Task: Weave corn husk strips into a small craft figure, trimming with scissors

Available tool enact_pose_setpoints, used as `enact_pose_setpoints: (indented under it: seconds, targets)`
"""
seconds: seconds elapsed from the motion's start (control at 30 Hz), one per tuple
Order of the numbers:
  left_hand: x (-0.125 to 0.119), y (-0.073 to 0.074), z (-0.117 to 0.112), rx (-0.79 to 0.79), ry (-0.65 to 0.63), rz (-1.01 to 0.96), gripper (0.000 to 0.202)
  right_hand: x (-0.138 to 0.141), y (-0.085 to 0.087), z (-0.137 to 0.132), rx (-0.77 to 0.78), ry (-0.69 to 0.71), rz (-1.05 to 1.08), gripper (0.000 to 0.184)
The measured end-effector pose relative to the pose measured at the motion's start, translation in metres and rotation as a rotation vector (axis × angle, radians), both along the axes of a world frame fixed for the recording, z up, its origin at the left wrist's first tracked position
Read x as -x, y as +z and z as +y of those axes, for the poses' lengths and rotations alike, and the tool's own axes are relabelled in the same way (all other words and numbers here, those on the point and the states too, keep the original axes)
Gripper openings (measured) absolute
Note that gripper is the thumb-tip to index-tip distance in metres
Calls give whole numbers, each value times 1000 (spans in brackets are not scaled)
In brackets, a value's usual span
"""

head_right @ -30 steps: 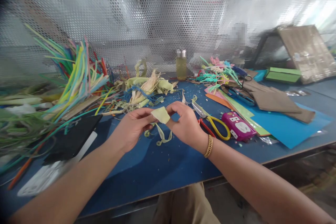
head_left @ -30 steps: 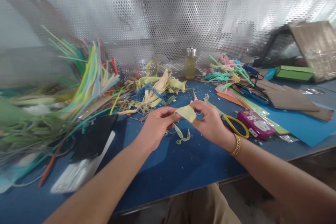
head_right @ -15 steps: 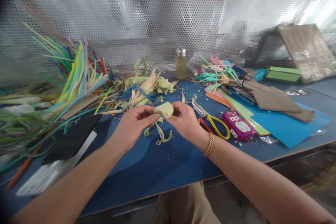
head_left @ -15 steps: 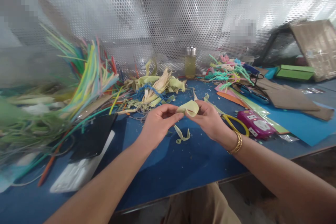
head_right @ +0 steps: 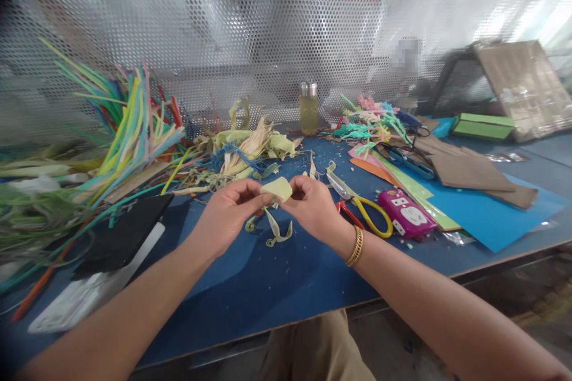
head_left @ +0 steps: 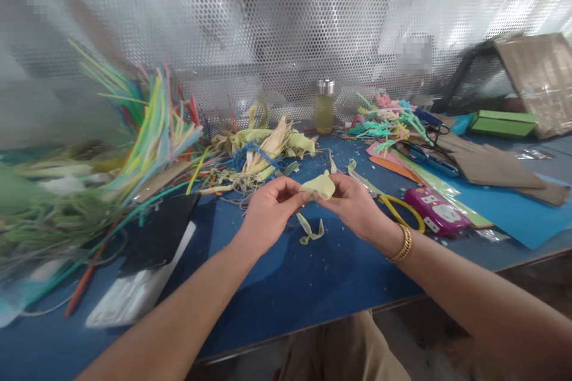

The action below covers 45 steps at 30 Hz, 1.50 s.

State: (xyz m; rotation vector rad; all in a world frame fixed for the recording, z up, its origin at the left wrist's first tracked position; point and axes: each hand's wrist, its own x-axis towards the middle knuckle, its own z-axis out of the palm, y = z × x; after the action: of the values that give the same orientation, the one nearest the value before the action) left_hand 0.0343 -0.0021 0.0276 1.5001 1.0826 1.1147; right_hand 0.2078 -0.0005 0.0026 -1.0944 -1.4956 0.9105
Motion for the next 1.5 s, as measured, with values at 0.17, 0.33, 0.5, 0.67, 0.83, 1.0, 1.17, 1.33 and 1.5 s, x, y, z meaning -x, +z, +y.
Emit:
enact_pose_setpoints:
  seconds: [0.17,0.33,0.5,0.67,0.83,1.0,1.17,1.33,1.5]
  targets:
    - [0,0,0,-68,-6,53,21,3,0,0,-30,37,67,24]
    - [-1,-1,1,88,-10,-112,23,3,2,0,-126,65,18,18]
    - [1,-2,5,281,2,-300,31,0,7,-5,-280,59,-144,8]
    - [2,0,4,325,-28,-298,29,-4,8,-4,-371,8,-268,5]
    - [2,0,3,284,-16,-255,28,-5,6,-1,-378,-10,-300,4]
    - [0,-1,3,190,-16,-187,26,-3,8,-3,-342,-52,-318,14]
    - [-1,1,1,155,-16,-181,25,-1,9,-3,-239,-63,-238,20]
    - [-1,0,0,131,-37,-150,25,-1,4,-1,-149,-53,-151,17]
    - [0,-3,0,14,-74,-44,27,-2,5,-1,-102,-38,-126,15]
